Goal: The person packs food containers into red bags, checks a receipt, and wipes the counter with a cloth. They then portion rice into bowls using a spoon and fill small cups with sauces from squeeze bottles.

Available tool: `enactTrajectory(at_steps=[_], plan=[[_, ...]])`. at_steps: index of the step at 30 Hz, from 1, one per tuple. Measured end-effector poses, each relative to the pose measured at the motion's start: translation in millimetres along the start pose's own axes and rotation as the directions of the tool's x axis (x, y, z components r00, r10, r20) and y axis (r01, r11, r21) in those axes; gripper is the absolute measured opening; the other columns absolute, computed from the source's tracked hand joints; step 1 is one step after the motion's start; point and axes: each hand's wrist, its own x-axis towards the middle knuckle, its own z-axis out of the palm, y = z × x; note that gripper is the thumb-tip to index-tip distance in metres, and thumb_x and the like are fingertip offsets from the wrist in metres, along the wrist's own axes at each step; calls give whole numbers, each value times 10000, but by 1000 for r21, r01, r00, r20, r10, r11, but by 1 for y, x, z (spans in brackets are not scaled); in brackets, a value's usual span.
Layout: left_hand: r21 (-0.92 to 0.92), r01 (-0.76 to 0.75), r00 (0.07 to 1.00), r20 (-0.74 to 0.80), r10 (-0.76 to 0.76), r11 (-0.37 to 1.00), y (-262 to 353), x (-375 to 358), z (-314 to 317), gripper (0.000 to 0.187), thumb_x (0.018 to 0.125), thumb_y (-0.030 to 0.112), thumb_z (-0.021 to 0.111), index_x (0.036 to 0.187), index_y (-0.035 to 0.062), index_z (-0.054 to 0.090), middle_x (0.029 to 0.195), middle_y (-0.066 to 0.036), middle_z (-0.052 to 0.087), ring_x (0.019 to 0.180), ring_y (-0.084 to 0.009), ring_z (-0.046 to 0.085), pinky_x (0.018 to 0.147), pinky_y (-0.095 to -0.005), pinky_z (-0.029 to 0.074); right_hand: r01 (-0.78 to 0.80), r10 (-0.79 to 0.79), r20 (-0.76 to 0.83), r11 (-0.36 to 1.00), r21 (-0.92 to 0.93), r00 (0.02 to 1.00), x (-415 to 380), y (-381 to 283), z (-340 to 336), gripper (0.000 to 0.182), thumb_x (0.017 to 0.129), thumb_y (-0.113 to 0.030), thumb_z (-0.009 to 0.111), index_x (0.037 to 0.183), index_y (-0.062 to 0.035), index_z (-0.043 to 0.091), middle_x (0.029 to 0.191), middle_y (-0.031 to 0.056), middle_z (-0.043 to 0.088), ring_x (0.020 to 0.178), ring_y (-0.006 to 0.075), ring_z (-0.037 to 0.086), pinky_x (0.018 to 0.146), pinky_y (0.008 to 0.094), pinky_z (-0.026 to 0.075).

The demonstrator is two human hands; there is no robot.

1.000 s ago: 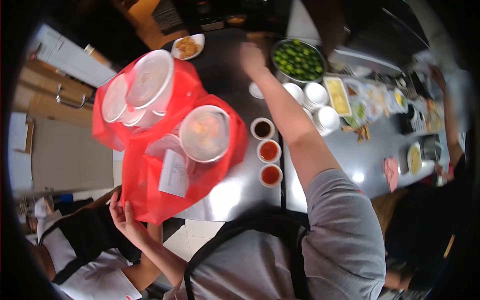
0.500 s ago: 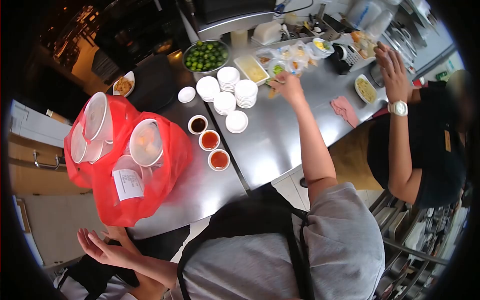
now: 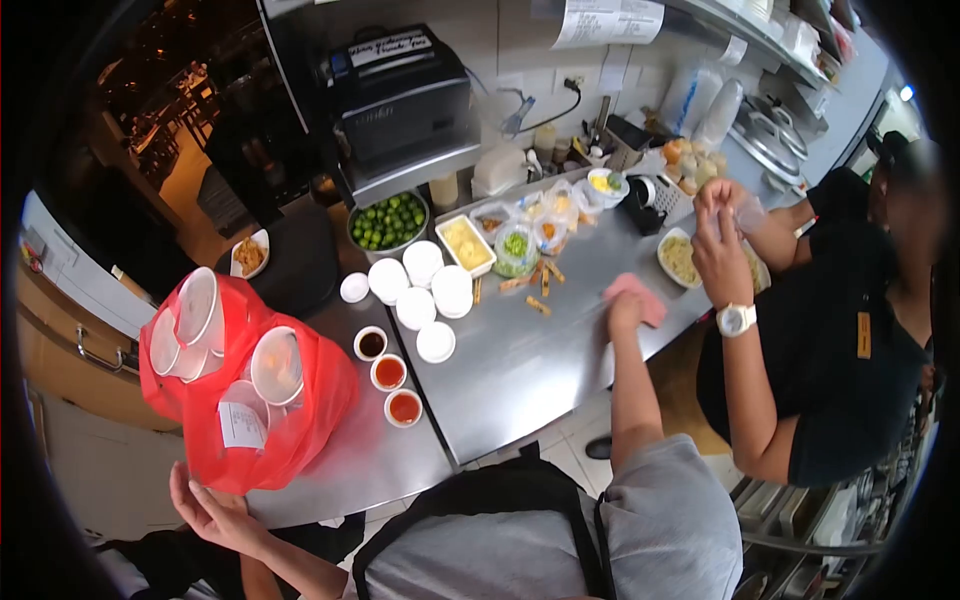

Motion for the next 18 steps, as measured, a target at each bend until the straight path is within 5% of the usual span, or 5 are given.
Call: enactTrajectory(at_steps=[1, 2, 6, 8, 18], plan=[[-27, -15, 997, 81, 18, 1000, 4, -4, 9, 249, 890, 94, 434, 1090, -37, 505, 1119, -120, 511, 1052, -197, 476, 915, -313, 360, 217, -224, -42, 967, -136, 974, -10, -17, -17, 166, 785, -105, 456, 820, -56, 610, 738, 125, 621, 678, 268, 599, 638, 374, 471], [-53, -27, 986, 161, 35, 998, 9, -9, 18, 239, 887, 87, 432, 1076, -35, 513, 1108, -117, 514, 1049, -194, 474, 918, -312, 351, 366, -408, -263, 910, -194, 874, -11, -23, 30, 186, 780, -109, 456, 891, -30, 582, 765, 116, 621, 703, 269, 596, 650, 366, 468], [-3, -120, 967, 227, 118, 993, 36, -32, 59, 185, 866, 49, 448, 1011, -34, 527, 1072, -120, 518, 1026, -204, 479, 891, -307, 377, 226, -231, 2, 952, 209, 973, 23, -28, -4, 139, 748, -115, 493, 758, -80, 627, 684, 119, 615, 634, 276, 611, 582, 379, 480], [-23, -114, 961, 251, 116, 993, 47, -45, 73, 169, 855, 39, 458, 989, -32, 532, 1051, -120, 520, 1014, -204, 482, 886, -308, 377, 283, -255, -162, 941, 183, 953, 61, -19, 11, 132, 734, -117, 513, 683, -109, 635, 644, 118, 612, 600, 271, 615, 547, 367, 483], [-65, -20, 887, 460, 48, 998, 89, -123, 135, 119, 772, 41, 547, 865, -33, 562, 957, -137, 546, 917, -227, 518, 815, -311, 391, 322, -324, -30, 918, 231, 946, 167, -48, 53, 122, 727, -141, 551, 694, -73, 647, 671, 134, 626, 637, 252, 628, 574, 352, 495]])
